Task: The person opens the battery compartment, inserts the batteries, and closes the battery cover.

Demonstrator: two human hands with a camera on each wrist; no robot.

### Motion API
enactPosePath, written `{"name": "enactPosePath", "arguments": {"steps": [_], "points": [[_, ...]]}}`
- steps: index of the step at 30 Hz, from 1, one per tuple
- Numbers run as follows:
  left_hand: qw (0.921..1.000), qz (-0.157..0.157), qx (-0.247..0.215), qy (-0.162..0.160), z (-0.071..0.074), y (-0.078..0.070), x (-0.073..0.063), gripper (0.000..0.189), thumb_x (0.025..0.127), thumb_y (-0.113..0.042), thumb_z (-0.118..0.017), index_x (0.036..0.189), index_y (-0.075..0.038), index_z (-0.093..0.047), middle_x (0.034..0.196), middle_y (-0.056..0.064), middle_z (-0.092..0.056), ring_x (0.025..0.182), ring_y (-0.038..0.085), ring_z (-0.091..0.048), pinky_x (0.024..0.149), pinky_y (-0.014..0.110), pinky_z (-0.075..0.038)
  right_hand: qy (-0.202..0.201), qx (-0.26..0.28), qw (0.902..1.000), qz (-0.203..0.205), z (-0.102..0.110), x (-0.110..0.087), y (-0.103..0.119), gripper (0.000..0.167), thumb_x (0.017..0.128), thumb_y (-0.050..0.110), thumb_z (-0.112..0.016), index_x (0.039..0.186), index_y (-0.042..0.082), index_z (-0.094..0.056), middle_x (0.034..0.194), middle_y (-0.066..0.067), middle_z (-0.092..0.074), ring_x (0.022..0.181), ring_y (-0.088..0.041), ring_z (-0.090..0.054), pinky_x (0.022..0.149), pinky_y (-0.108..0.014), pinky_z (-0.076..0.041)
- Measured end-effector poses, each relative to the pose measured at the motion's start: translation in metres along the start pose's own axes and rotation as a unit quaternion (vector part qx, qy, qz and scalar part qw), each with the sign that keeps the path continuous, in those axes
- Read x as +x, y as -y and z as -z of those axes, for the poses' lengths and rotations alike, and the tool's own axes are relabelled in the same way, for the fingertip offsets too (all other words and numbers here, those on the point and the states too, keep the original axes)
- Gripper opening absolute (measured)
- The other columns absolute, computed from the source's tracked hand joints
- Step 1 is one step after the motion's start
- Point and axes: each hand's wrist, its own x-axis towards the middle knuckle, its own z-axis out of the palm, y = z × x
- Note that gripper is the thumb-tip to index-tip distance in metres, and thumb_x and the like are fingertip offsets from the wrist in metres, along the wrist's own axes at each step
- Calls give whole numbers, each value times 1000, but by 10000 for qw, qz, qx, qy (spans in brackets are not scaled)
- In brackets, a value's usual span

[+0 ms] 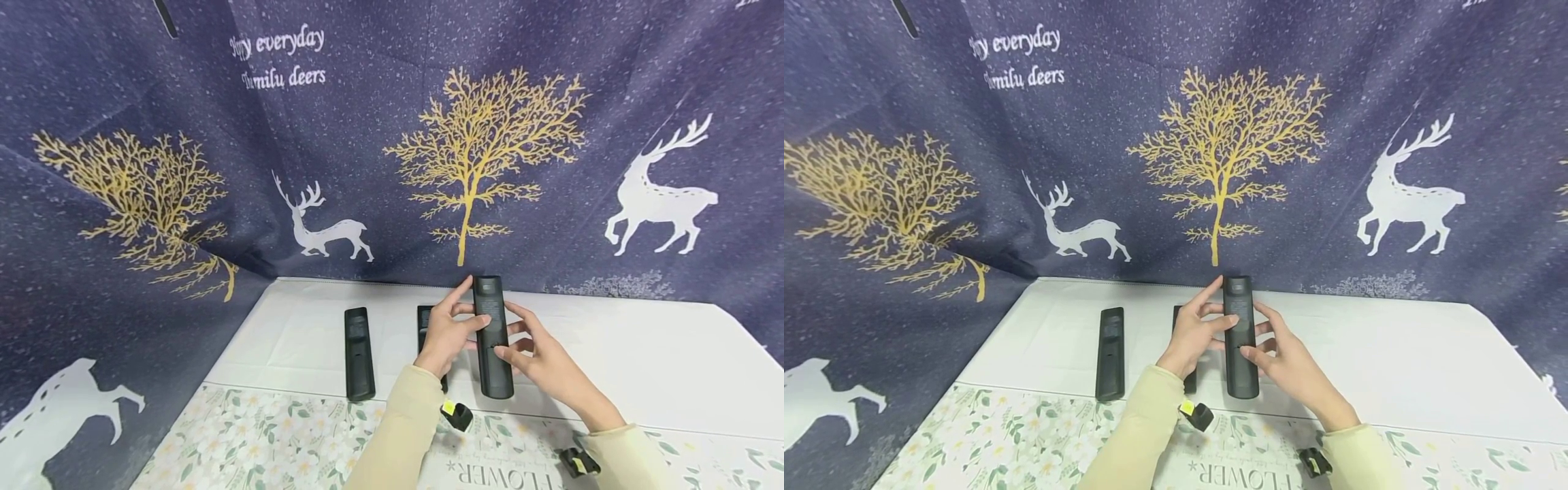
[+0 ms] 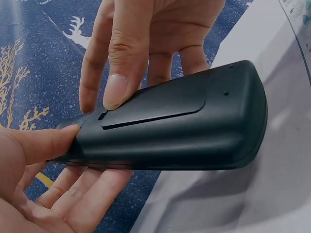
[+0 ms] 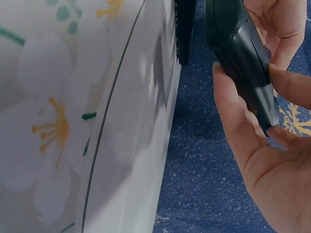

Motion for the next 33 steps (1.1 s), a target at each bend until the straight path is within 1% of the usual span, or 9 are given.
{"name": "enactPosePath", "arguments": {"steps": [6, 13, 18, 27, 33], "points": [[10000, -20, 45, 24, 1, 0, 0, 77, 92, -3, -82, 145, -54, -59, 106, 1, -73, 86, 25, -76, 65, 43, -65, -22, -76, 10000, -41, 0, 0, 0, 84, 100, 2, -73, 168, 6, -22, 126, -26, -55, 92, -27, -69, 67, -43, -64], [10000, -18, 25, 20, 0, 0, 0, 76, 93, -3, -82, 144, -55, -59, 106, 0, -73, 86, 25, -76, 66, 42, -65, -40, -67, 10000, -21, 0, 0, -1, 84, 100, 1, -72, 168, 7, -23, 126, -25, -56, 92, -27, -69, 66, -40, -64], [10000, -31, 20, 4, 0, 0, 1, 76, 92, -3, -82, 144, -54, -59, 105, 0, -73, 85, 25, -76, 65, 43, -65, -26, -83, 9999, -71, 0, 0, 0, 84, 101, 2, -72, 168, 7, -22, 126, -26, -55, 94, -28, -69, 65, -41, -64], [9999, -82, 51, 77, -1, 0, 0, 75, 92, -4, -82, 149, -47, -59, 107, 1, -73, 85, 25, -76, 65, 43, -65, -99, 59, 9985, -530, 2, -2, 6, 74, 108, 9, -62, 169, 9, -21, 131, -27, -49, 99, -31, -70, 63, -46, -63], [9997, -79, 128, 184, -4, 1, -1, 69, 94, -5, -81, 148, -43, -62, 109, 0, -73, 86, 23, -76, 68, 42, -65, -323, 32, 9973, -663, 4, -1, 3, 72, 109, 12, -61, 169, 8, -21, 127, -26, -51, 100, -32, -70, 63, -45, -65]]}}
